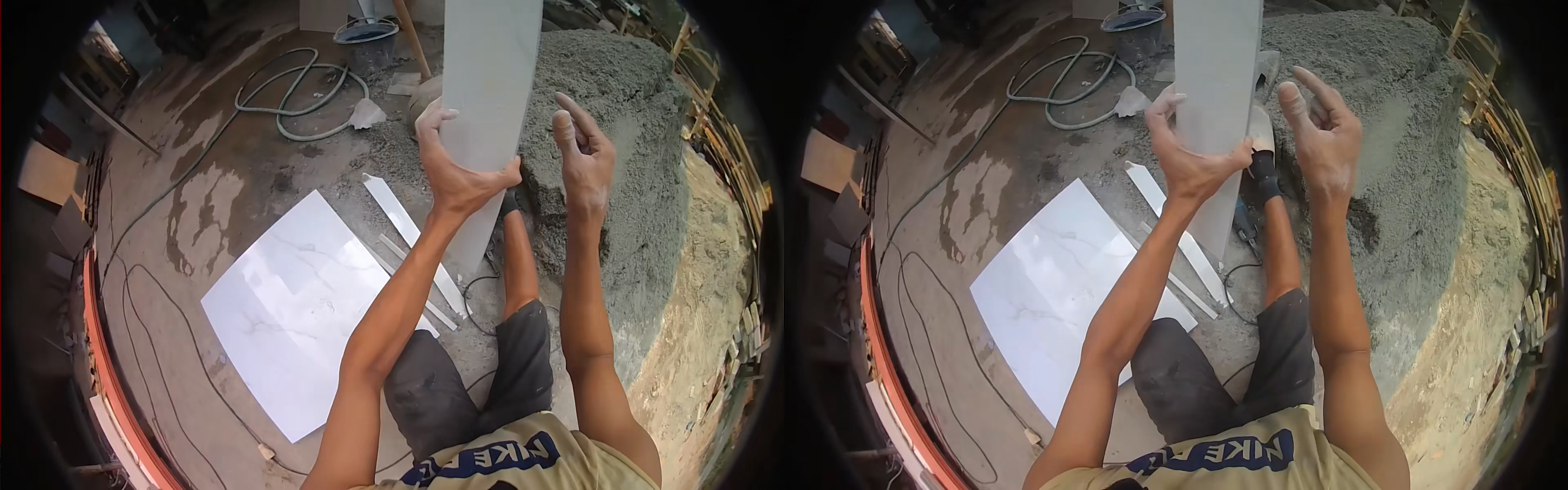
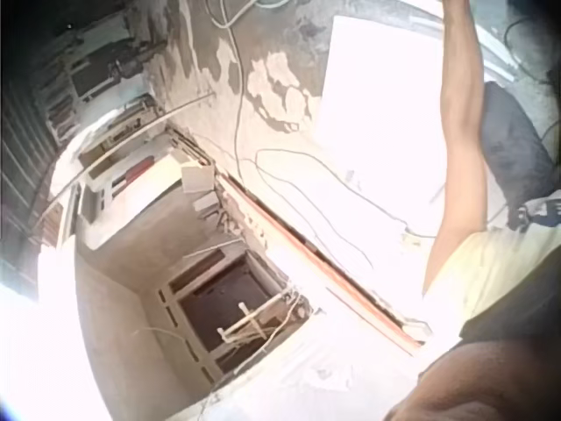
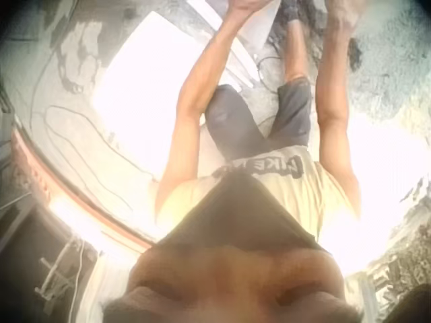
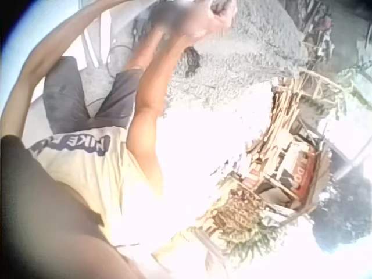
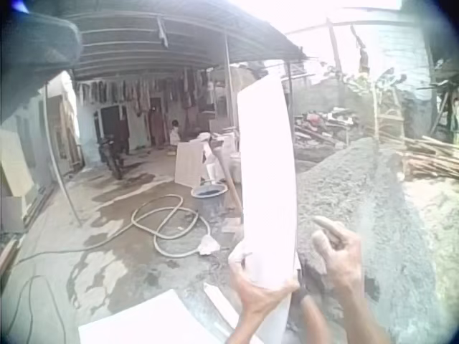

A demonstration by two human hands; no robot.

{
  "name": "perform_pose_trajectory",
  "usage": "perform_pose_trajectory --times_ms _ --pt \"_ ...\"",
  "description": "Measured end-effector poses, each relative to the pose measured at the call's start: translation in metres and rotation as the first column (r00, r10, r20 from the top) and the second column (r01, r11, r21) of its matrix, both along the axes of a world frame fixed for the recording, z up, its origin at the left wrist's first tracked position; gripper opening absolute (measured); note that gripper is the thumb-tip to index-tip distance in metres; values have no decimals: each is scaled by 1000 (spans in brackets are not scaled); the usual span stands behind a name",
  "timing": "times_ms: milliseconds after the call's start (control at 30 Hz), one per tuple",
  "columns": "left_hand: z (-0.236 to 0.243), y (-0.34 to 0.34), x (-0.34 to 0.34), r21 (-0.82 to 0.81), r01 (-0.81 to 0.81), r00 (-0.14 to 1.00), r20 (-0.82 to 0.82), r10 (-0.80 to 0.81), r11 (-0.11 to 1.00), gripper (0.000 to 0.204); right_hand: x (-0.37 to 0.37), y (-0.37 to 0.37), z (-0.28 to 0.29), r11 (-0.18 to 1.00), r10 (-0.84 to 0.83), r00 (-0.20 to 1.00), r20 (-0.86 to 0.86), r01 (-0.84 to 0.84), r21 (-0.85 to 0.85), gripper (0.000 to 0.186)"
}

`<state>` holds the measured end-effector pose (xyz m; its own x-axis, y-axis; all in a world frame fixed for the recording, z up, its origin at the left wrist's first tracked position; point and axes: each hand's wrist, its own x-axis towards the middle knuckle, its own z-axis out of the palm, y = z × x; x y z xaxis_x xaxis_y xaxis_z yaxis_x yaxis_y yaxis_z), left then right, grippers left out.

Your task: The person uses an angle grinder to cut along the edge of a white tile laid on the ground.

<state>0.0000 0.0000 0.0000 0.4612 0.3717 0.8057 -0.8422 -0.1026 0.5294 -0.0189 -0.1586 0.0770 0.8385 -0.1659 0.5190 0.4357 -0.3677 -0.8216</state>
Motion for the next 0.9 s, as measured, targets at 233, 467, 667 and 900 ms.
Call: perform_pose_trajectory --times_ms 233,467,667,900 --pt "27 -122 -20 75 -12 993 -112 21 997 90 -1 -63 54 983 -184 970 160 183 21 40" --pt "-66 -64 -31 662 316 926 -370 -70 680 100 30 -194 -5 916 -384 914 135 357 185 49" --pt "-231 166 -117 572 119 658 -658 366 812 60 14 -247 -106 765 -626 777 58 598 240 51" --pt "-298 245 -237 593 -308 328 -668 668 744 61 26 -323 -251 221 -975 220 -23 962 -159 82"
